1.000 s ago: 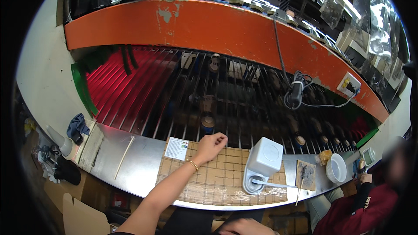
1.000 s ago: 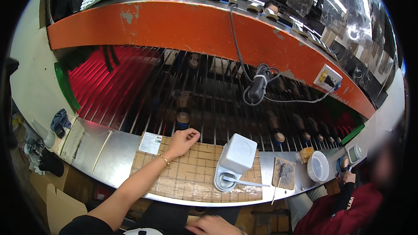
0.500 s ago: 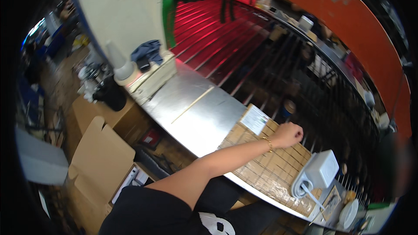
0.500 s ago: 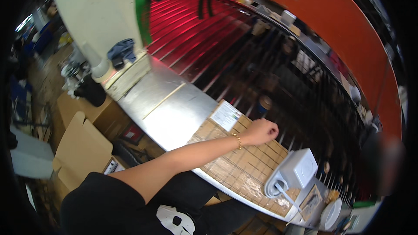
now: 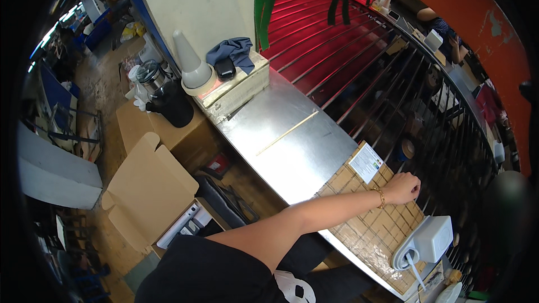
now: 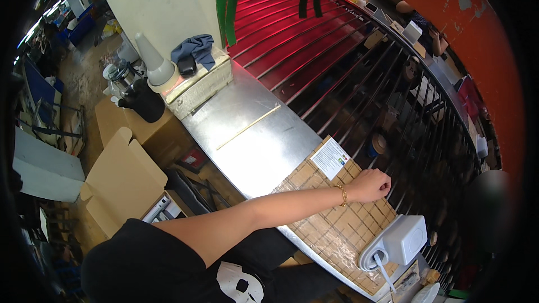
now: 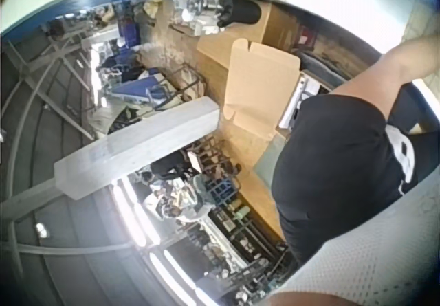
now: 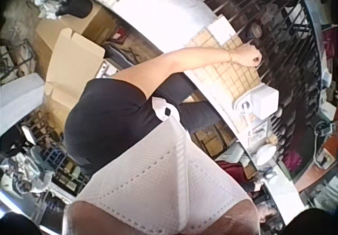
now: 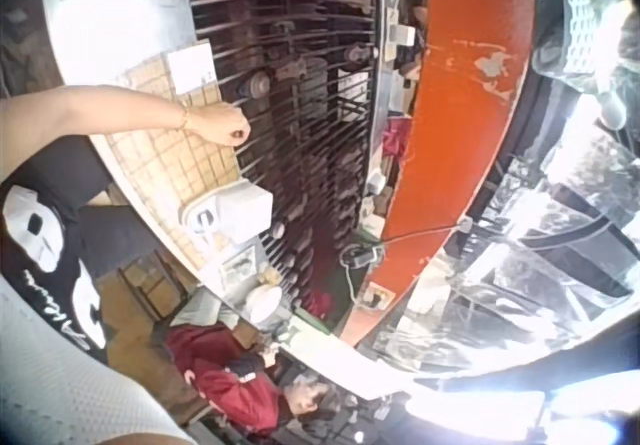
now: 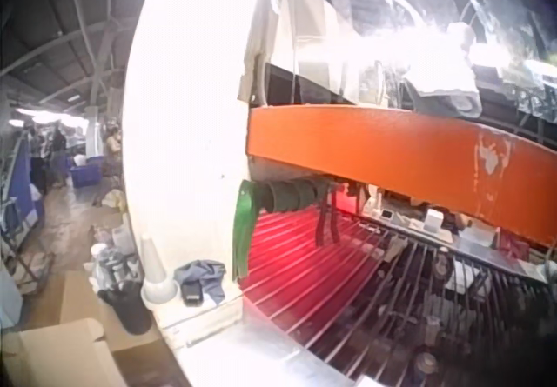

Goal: The person holds a sandal and uses a brush to apply glue from a white container to the straps and sole edges. The person repeatedly dips the brush into the container and spreads the adhesive along the sandal's surfaces.

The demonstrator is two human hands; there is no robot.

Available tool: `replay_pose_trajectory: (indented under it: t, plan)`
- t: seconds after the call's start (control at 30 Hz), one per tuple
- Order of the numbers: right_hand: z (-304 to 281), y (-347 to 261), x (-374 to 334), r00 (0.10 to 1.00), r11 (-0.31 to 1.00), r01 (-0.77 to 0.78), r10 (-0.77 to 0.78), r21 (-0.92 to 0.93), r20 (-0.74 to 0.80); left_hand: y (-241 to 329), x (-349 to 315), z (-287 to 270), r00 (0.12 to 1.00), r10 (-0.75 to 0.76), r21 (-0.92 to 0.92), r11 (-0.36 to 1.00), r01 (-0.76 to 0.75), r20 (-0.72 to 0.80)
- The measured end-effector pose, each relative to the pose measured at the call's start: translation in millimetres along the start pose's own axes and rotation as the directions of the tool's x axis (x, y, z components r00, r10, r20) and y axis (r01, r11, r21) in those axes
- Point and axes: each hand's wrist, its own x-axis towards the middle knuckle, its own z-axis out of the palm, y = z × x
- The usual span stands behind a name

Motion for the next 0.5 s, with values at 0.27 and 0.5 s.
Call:
replay_pose_trajectory:
  t: [0.27,0.5]
  plan:
    - [1,8,-5,0.997,0.988,-0.065,0.060,0.140,0.041,2,1,5,1.000,0.014,0.038,0.999,-0.014,-0.014]
    - [0,15,-4,0.994,0.966,-0.050,0.024,0.253,0.106,-1,1,-5,0.999,0.035,0.012,0.999,-0.035,-0.003]
